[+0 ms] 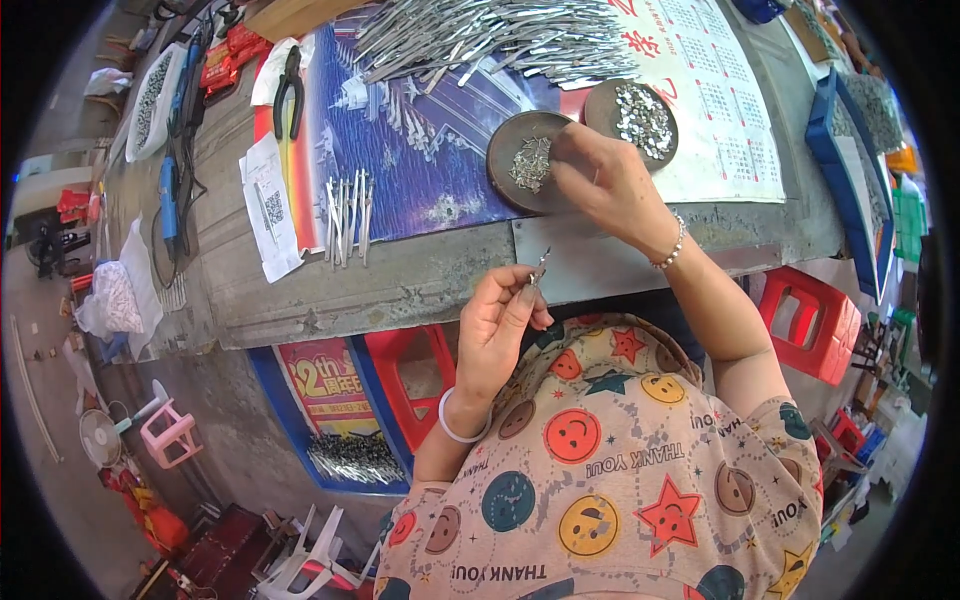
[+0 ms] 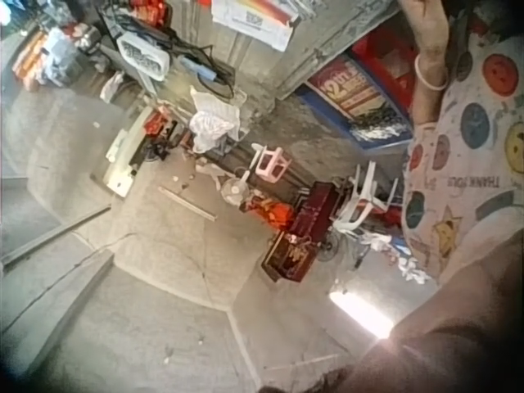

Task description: Assembling small metal pins and washers by hand at a workshop bench.

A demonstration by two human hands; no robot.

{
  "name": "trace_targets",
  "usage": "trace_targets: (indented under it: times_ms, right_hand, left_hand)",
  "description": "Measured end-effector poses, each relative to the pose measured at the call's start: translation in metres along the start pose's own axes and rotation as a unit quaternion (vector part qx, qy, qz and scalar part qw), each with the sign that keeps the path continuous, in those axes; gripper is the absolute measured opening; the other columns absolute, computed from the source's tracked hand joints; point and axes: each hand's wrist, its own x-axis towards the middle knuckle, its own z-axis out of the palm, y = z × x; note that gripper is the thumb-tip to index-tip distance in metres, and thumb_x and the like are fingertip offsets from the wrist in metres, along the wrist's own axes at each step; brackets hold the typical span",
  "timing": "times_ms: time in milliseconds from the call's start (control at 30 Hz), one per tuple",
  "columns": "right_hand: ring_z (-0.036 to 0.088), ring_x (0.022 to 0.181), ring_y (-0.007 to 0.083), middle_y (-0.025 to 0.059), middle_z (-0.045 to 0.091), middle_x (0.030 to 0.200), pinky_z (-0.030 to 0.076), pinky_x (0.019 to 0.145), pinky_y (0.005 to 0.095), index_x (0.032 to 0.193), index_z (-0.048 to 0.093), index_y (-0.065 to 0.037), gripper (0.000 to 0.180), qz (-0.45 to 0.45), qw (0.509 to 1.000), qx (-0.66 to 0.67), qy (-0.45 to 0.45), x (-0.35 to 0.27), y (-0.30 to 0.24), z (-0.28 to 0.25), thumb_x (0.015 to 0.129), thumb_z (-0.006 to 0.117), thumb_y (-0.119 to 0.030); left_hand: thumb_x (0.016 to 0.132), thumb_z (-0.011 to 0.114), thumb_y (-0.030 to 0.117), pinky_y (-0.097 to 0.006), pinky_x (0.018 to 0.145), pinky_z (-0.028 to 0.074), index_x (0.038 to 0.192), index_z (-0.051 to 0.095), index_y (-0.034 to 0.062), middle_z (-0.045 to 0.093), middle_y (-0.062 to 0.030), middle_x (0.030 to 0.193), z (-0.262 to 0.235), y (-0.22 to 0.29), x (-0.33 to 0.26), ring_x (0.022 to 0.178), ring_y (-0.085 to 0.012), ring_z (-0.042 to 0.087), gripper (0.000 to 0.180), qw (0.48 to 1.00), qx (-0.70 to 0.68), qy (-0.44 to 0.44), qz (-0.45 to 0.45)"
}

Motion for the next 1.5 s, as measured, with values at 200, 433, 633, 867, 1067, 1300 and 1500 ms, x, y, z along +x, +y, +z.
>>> trace_targets:
  times_ms: [200,433,633,867,1067,1300,1500]
  right_hand:
    - [0.059,0.067,0.0073,0.0035,0.063,0.076,0.047,0.060,0.0209,0.091,0.057,0.005,0.015,0.076,0.975,0.207,0.011,-0.003,0.031,0.003,0.080,0.060,-0.003]
    - [0.064,0.071,0.0096,0.0060,0.065,0.079,0.050,0.063,0.0204,0.094,0.058,0.005,0.012,0.142,0.951,0.273,-0.031,-0.004,0.024,-0.006,0.086,0.060,-0.004]
    - [0.061,0.070,0.0087,0.0048,0.064,0.080,0.050,0.063,0.0211,0.094,0.057,0.004,0.013,0.163,0.940,0.297,-0.043,-0.010,0.028,-0.005,0.087,0.061,-0.006]
    - [0.055,0.074,0.0054,0.0008,0.061,0.083,0.045,0.065,0.0200,0.087,0.059,0.001,0.010,0.149,0.929,0.324,-0.100,-0.021,0.016,-0.011,0.084,0.064,-0.007]
    - [0.057,0.072,0.0091,0.0031,0.057,0.078,0.049,0.066,0.0239,0.081,0.053,0.001,0.014,0.140,0.873,0.432,-0.181,-0.038,0.007,-0.018,0.080,0.067,0.001]
    - [0.053,0.066,0.0059,0.0005,0.053,0.077,0.044,0.057,0.0191,0.091,0.050,-0.002,0.011,0.175,0.828,0.463,-0.264,-0.046,-0.011,-0.034,0.086,0.061,-0.003]
    - [0.050,0.064,0.0039,-0.0015,0.050,0.078,0.041,0.055,0.0177,0.097,0.047,-0.004,0.012,0.172,0.805,0.479,-0.304,-0.052,-0.011,-0.033,0.090,0.057,-0.008]
  left_hand:
    - [0.097,0.047,0.012,-0.021,0.066,0.045,0.113,0.049,0.0002,0.056,-0.0030,0.084,0.005,0.000,0.003,0.072,-0.0074,0.054,0.020,0.999,0.030,-0.024,-0.009]
    - [0.096,0.050,0.013,-0.020,0.065,0.044,0.114,0.050,0.0003,0.056,-0.0026,0.085,0.010,-0.004,0.006,0.071,-0.0061,0.053,0.023,0.999,0.025,-0.035,-0.023]
    - [0.095,0.052,0.014,-0.019,0.063,0.044,0.114,0.050,0.0004,0.056,-0.0037,0.087,0.015,-0.005,0.008,0.070,-0.0053,0.051,0.023,0.998,0.025,-0.054,-0.016]
    - [0.097,0.048,0.016,-0.019,0.060,0.041,0.111,0.051,0.0010,0.056,-0.0037,0.082,0.021,0.001,0.008,0.066,-0.0057,0.049,0.020,0.997,0.063,-0.043,-0.001]
    - [0.097,0.048,0.017,-0.018,0.059,0.040,0.108,0.051,0.0017,0.054,-0.0027,0.078,0.024,0.013,0.008,0.066,-0.0058,0.049,0.019,0.989,0.141,-0.019,0.035]
    - [0.087,0.059,0.003,-0.027,0.058,0.046,0.099,0.058,0.0002,0.060,-0.0092,0.077,0.021,0.038,0.015,0.063,-0.0163,0.059,0.013,0.932,0.305,-0.092,0.171]
    - [0.078,0.063,-0.002,-0.030,0.051,0.046,0.093,0.059,0.0016,0.060,-0.0093,0.073,0.023,0.046,0.018,0.057,-0.0207,0.059,0.016,0.899,0.358,-0.143,0.209]
